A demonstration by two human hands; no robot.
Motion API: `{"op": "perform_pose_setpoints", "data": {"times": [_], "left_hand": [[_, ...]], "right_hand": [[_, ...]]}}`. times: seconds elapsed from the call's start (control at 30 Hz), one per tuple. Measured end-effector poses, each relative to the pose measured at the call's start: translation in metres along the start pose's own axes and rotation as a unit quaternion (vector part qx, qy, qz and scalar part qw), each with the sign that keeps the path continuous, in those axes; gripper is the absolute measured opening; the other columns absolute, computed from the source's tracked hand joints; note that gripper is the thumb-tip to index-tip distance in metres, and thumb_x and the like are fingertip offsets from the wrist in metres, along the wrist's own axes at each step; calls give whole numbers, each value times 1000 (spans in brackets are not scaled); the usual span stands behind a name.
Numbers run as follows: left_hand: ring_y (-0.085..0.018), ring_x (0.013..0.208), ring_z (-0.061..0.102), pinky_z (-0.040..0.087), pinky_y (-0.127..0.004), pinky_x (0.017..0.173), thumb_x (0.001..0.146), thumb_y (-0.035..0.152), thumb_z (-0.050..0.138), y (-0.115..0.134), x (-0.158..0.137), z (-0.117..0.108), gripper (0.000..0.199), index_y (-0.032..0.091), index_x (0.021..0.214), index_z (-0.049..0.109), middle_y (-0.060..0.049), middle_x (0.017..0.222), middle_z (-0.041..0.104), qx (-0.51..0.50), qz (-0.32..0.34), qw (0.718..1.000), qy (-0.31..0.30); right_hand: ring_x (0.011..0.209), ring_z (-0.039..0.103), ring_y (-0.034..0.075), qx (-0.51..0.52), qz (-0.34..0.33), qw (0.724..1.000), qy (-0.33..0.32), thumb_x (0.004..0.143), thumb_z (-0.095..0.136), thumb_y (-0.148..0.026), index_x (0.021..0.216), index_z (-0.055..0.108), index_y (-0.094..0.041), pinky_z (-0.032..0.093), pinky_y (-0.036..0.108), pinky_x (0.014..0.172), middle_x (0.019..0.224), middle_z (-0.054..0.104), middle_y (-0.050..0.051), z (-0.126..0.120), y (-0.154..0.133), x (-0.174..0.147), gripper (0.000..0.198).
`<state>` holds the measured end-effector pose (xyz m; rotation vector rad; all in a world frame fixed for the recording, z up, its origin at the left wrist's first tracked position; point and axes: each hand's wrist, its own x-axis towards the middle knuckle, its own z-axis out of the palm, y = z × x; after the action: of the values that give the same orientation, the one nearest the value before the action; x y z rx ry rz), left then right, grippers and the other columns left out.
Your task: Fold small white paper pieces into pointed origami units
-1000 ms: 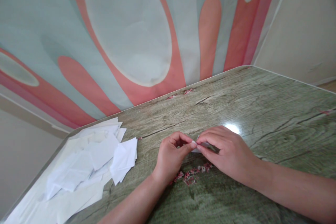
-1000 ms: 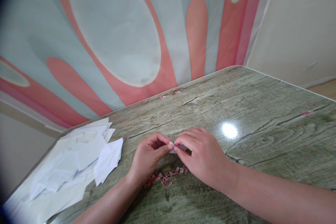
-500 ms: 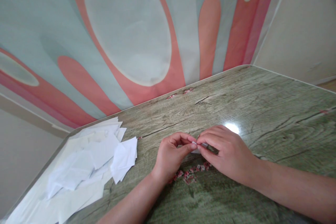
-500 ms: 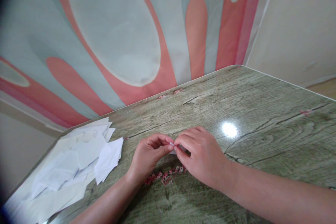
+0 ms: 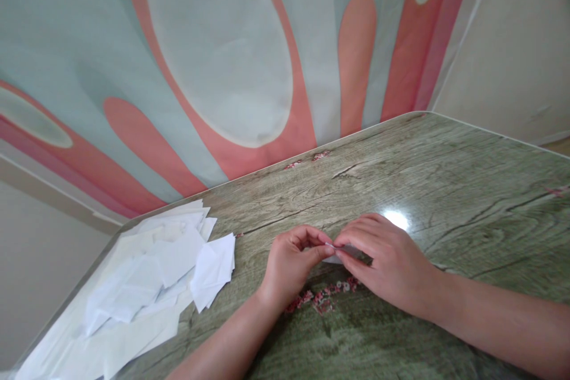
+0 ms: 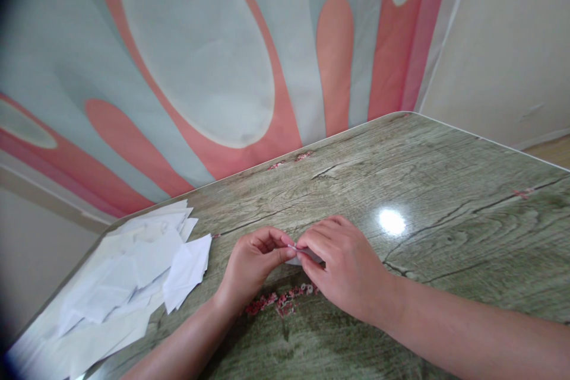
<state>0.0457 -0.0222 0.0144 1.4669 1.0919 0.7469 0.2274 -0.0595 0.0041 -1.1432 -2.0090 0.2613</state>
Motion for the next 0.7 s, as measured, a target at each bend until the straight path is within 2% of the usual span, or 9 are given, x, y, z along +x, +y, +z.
{"op": "perform_pose_setpoints", "data": {"times": [0.13, 0.43, 0.57, 0.7], "left_hand": [[-11, 67, 61, 47, -21, 67, 72, 22, 73, 1, -2, 0, 11, 16, 80, 69, 0, 73, 68, 60, 10, 998, 10], [-12, 64, 61, 46, -21, 61, 73, 24, 71, -1, -2, -2, 9, 17, 79, 68, 1, 70, 68, 89, -2, 996, -3], [-12, 65, 62, 45, -20, 62, 75, 21, 69, 4, -3, -4, 4, 18, 78, 70, 1, 71, 70, 145, 24, 989, -6], [-12, 69, 63, 44, -20, 66, 77, 19, 67, 9, -4, -7, 4, 20, 76, 71, 2, 72, 70, 228, 81, 970, -9]], "right_hand": [[74, 58, 16, 1, -5, 1000, 4, 83, 59, -12, 79, 61, -19, 39, 34, 77, 76, 66, 0, 1, 0, 0, 7], [76, 58, 16, -7, -16, 1000, -4, 83, 58, -14, 80, 62, -18, 39, 35, 79, 77, 66, 0, 0, 0, -1, 7], [77, 58, 16, -4, -17, 1000, -10, 83, 58, -14, 80, 62, -18, 39, 35, 79, 77, 66, 0, 0, -1, -1, 7], [77, 58, 17, -5, -17, 1000, -12, 84, 58, -13, 79, 62, -18, 40, 35, 79, 76, 65, 0, 1, 0, -1, 8]]}}
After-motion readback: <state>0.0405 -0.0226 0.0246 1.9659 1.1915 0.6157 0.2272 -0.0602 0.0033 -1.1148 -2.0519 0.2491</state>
